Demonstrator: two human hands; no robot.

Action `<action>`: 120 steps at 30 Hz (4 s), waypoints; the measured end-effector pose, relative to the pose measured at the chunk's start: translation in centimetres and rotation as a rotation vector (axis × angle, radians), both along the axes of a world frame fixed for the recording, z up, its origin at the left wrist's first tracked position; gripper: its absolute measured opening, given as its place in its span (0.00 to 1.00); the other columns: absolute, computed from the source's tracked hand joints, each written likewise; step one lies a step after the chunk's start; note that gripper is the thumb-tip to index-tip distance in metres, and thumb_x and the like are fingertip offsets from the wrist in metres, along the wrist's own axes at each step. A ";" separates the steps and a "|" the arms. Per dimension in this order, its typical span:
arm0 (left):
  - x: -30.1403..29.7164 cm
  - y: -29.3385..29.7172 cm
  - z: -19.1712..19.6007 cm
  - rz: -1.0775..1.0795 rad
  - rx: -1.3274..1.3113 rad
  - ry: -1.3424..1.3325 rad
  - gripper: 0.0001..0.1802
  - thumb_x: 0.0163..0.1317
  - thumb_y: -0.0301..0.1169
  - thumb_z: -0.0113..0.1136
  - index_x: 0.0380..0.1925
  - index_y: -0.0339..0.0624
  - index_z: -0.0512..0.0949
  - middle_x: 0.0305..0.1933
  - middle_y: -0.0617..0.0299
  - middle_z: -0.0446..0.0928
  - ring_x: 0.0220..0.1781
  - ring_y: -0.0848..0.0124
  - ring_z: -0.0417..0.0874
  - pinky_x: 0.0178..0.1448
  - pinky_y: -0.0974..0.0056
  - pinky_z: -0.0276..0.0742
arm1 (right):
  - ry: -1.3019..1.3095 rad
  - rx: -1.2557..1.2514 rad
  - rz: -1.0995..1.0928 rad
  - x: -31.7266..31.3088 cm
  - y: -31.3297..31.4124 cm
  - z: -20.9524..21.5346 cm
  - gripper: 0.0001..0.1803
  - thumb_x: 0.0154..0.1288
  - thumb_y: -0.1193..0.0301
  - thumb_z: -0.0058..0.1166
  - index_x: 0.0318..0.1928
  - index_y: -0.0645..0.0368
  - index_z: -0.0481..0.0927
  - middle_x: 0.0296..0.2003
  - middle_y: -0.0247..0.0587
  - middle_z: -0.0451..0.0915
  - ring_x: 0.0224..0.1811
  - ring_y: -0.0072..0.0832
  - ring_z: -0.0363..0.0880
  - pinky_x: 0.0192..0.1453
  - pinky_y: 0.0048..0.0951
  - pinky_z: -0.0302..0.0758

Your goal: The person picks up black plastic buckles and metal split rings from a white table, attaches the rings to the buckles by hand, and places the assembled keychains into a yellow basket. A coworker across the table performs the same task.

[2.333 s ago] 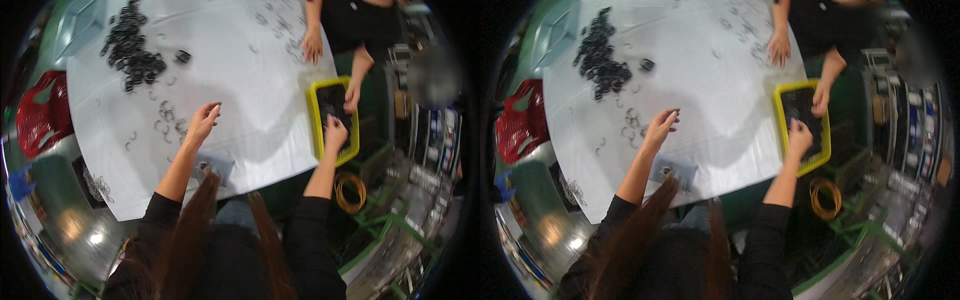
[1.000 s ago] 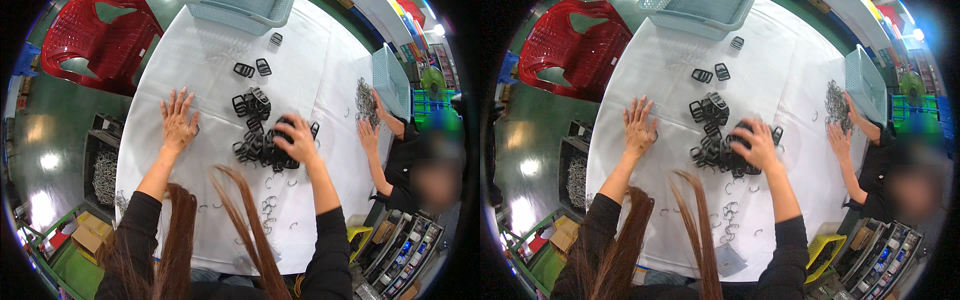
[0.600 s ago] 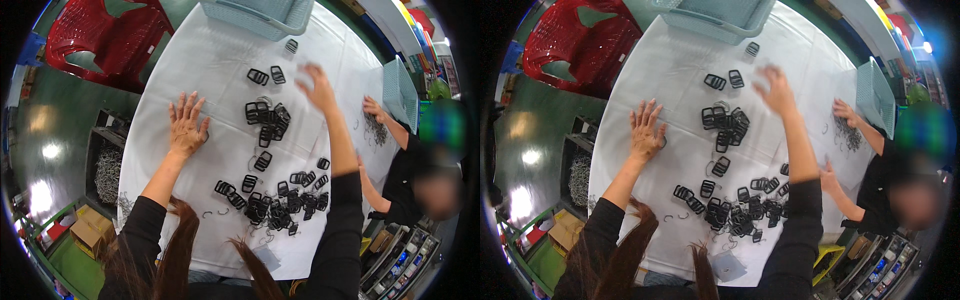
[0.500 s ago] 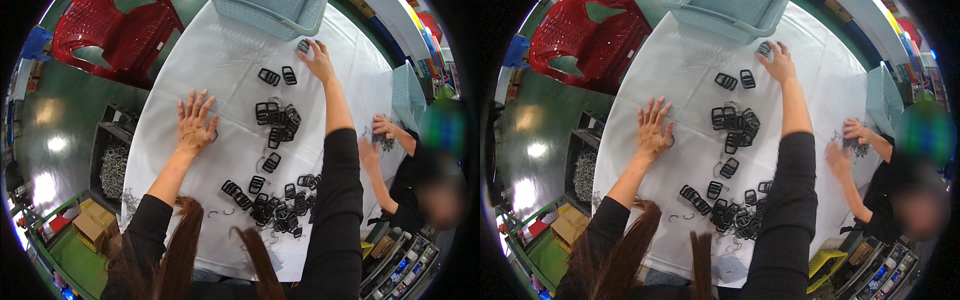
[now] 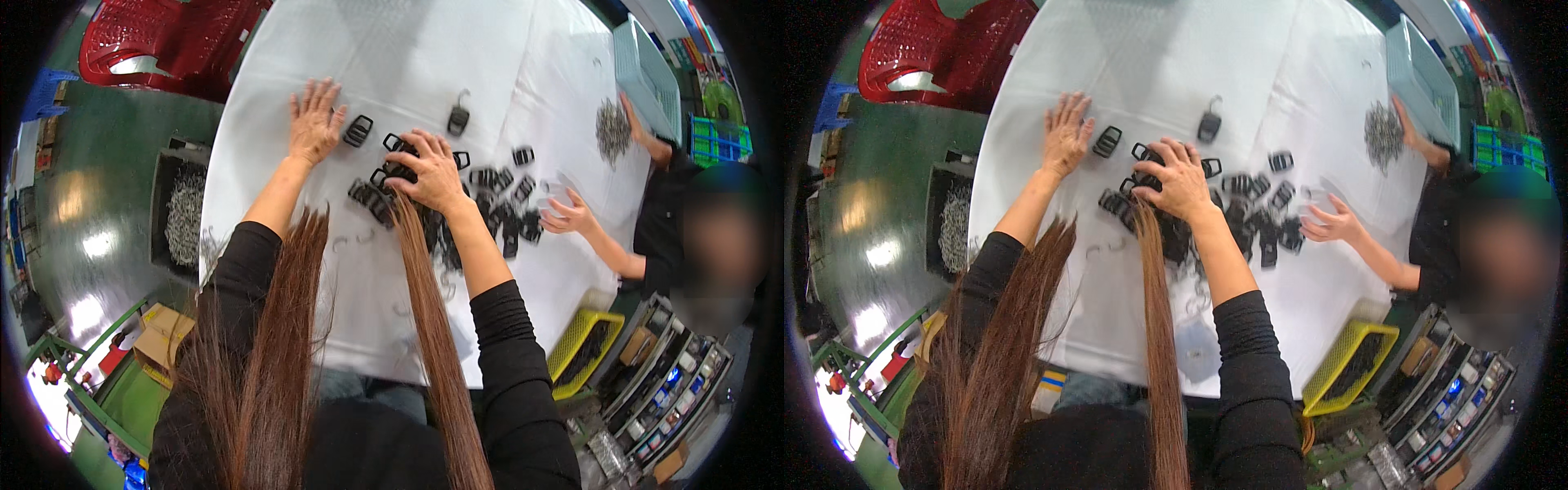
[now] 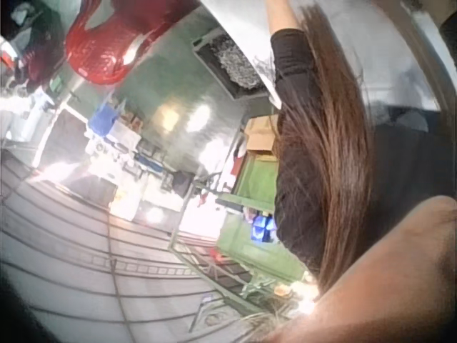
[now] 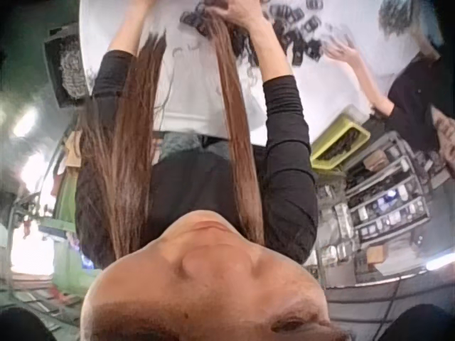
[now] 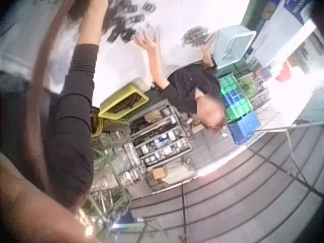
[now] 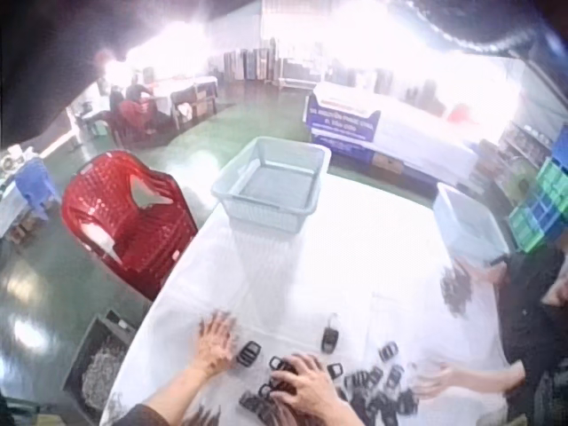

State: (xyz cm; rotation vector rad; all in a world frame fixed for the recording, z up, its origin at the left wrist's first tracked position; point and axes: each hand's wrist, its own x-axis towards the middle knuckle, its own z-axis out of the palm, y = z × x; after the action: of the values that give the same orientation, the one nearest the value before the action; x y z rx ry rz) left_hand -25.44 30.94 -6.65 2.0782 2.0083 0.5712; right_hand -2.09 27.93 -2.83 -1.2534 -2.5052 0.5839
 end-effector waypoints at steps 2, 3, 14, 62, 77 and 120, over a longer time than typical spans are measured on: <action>3.1 -4.9 0.1 -0.169 0.011 -0.080 0.24 0.59 0.43 0.45 0.56 0.51 0.63 0.64 0.64 0.57 0.68 0.62 0.49 0.68 0.48 0.35 | -0.035 -0.046 0.046 1.5 -4.5 0.9 0.20 0.43 0.53 0.60 0.40 0.40 0.77 0.52 0.34 0.67 0.60 0.35 0.57 0.61 0.43 0.53; 4.6 -7.7 0.3 -0.239 -0.062 -0.102 0.24 0.58 0.41 0.47 0.56 0.51 0.63 0.64 0.63 0.57 0.68 0.62 0.49 0.68 0.48 0.35 | -0.046 -0.064 0.071 2.3 -6.7 1.3 0.21 0.42 0.54 0.61 0.41 0.40 0.77 0.52 0.35 0.67 0.60 0.34 0.58 0.60 0.43 0.54; 10.7 -20.4 2.8 -0.211 -0.069 -0.431 0.19 0.50 0.28 0.58 0.45 0.41 0.70 0.47 0.55 0.71 0.49 0.56 0.70 0.53 0.59 0.66 | 0.344 -0.286 -0.604 14.0 -19.6 3.9 0.13 0.47 0.79 0.56 0.37 0.57 0.78 0.32 0.35 0.78 0.33 0.26 0.75 0.35 0.25 0.71; 29.4 -22.4 8.0 -0.392 -0.636 0.090 0.16 0.43 0.40 0.62 0.28 0.40 0.77 0.27 0.53 0.77 0.33 0.58 0.79 0.38 0.59 0.72 | 0.269 -0.736 -1.121 25.0 -20.8 2.0 0.21 0.37 0.60 0.67 0.30 0.62 0.80 0.32 0.46 0.80 0.37 0.34 0.79 0.37 0.34 0.75; 63.0 -31.4 12.2 -0.661 -0.407 -0.602 0.29 0.42 0.41 0.65 0.43 0.39 0.70 0.42 0.48 0.72 0.46 0.53 0.73 0.47 0.56 0.70 | -0.172 0.085 -1.726 50.4 -39.6 7.8 0.28 0.46 0.62 0.62 0.45 0.64 0.72 0.43 0.54 0.73 0.49 0.49 0.67 0.52 0.40 0.65; 16.3 -20.7 5.1 0.166 -0.561 -0.608 0.16 0.46 0.42 0.60 0.30 0.41 0.79 0.26 0.56 0.77 0.29 0.66 0.77 0.36 0.65 0.71 | 1.192 -1.120 -0.715 17.9 -16.8 1.6 0.10 0.62 0.65 0.48 0.36 0.59 0.69 0.21 0.30 0.66 0.21 0.19 0.64 0.22 0.20 0.62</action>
State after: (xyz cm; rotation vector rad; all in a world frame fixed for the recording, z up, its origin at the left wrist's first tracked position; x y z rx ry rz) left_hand -9.13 10.21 -1.57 1.2341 1.7178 0.5068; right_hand 15.80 11.09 -1.24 -1.2858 -0.6037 1.8619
